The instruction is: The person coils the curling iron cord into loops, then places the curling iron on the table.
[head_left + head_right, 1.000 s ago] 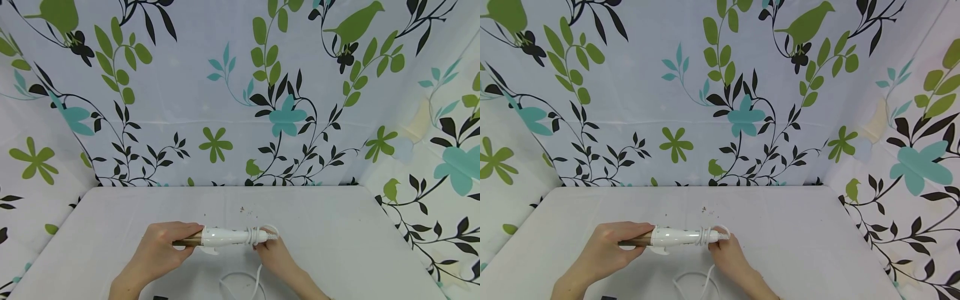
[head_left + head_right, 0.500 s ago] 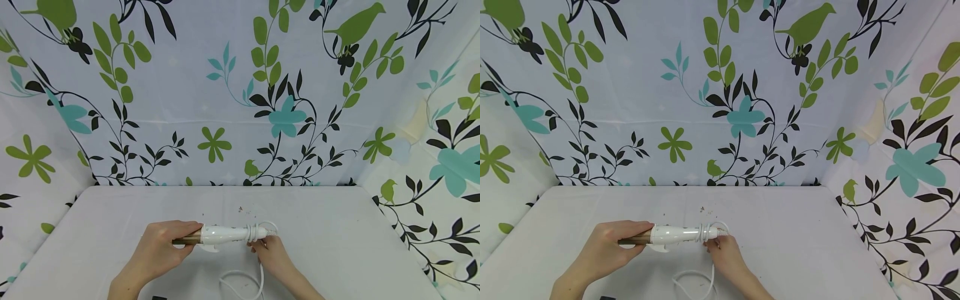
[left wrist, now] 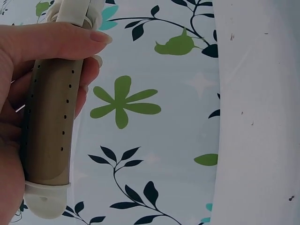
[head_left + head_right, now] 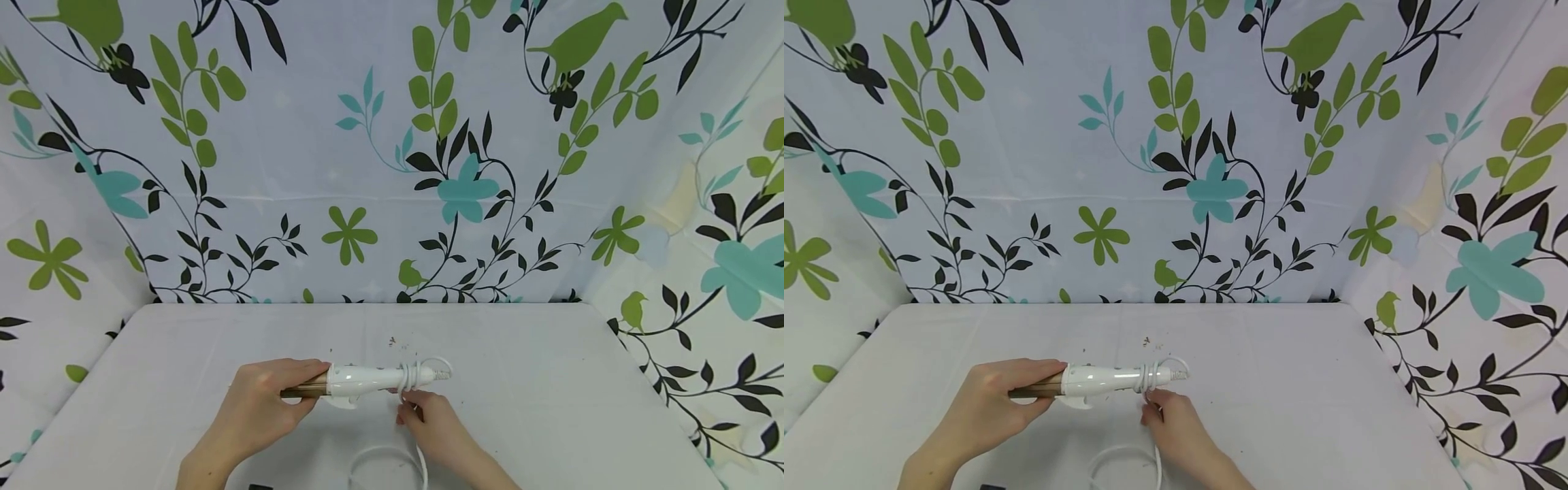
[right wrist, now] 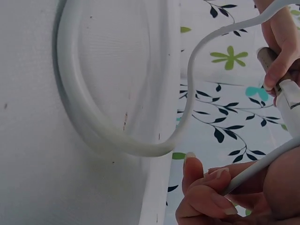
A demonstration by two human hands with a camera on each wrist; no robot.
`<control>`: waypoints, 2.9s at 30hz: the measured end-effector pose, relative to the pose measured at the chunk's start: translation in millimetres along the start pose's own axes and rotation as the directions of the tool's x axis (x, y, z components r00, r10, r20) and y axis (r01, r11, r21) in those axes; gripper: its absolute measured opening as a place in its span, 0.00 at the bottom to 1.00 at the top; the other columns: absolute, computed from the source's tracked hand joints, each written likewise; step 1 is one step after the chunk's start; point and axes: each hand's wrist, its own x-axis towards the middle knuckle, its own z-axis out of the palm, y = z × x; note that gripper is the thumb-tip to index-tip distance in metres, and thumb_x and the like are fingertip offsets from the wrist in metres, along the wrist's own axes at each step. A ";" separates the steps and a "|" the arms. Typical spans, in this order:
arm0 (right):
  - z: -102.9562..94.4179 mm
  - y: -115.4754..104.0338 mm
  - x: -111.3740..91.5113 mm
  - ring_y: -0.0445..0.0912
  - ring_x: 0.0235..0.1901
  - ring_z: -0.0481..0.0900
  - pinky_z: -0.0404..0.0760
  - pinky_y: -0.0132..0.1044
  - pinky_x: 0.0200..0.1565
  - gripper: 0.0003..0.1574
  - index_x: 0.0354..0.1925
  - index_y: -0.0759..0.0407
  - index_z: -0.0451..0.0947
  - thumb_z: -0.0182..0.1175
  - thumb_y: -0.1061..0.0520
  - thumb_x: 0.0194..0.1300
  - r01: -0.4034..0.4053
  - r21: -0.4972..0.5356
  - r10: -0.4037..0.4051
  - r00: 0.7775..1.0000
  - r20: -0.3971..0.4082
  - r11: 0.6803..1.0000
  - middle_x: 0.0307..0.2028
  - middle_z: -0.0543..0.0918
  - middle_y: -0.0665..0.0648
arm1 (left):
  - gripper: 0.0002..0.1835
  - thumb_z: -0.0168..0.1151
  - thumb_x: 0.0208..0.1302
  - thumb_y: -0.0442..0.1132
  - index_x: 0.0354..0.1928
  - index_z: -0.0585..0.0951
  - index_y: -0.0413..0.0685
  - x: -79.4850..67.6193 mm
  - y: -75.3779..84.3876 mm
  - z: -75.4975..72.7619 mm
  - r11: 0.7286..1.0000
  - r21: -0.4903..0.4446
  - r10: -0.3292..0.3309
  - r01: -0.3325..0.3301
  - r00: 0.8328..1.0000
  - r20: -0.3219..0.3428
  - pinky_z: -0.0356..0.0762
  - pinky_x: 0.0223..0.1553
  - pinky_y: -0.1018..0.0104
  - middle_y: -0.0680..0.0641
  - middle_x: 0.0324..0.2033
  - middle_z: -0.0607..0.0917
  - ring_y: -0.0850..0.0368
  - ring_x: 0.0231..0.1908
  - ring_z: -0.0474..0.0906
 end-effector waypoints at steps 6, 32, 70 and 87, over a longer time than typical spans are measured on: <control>4.5 -4.1 -4.3 0.32 0.19 0.69 0.73 0.26 0.22 0.21 0.58 0.74 0.75 0.54 0.65 0.71 -0.025 -0.009 0.026 0.995 0.100 1.000 0.23 0.80 0.47 | 0.32 0.81 0.24 0.20 0.40 0.90 0.49 0.7 1.7 -0.5 1.000 0.024 -0.008 0.008 1.000 0.012 0.82 0.35 0.81 0.54 0.36 0.91 0.61 0.32 0.88; 8.8 -20.1 -15.3 0.30 0.29 0.69 0.74 0.20 0.34 0.21 0.62 0.51 0.76 0.56 0.55 0.74 0.233 -0.322 -0.103 0.922 0.374 0.918 0.39 0.76 0.40 | 0.29 0.81 0.28 0.23 0.40 0.91 0.52 0.6 0.8 -0.2 0.992 0.104 -0.071 0.069 0.997 0.019 0.82 0.35 0.78 0.56 0.37 0.91 0.62 0.34 0.88; -38.9 -48.1 -23.8 0.38 0.27 0.73 0.72 0.13 0.33 0.13 0.45 0.61 0.82 0.54 0.56 0.75 0.759 -0.386 -0.846 0.518 -0.131 0.524 0.29 0.77 0.48 | 0.29 0.80 0.28 0.22 0.42 0.91 0.48 -3.0 2.4 2.6 0.983 0.162 -0.103 0.088 0.991 0.088 0.85 0.33 0.71 0.51 0.38 0.91 0.60 0.33 0.88; -73.7 -62.3 1.7 0.40 0.30 0.75 0.79 0.22 0.35 0.14 0.43 0.58 0.83 0.52 0.53 0.75 0.660 -0.488 -0.798 0.584 -0.146 0.572 0.31 0.82 0.48 | 0.29 0.79 0.28 0.22 0.42 0.91 0.47 -3.4 1.6 4.9 0.984 0.168 -0.070 0.058 0.996 0.064 0.84 0.32 0.73 0.51 0.38 0.91 0.61 0.32 0.88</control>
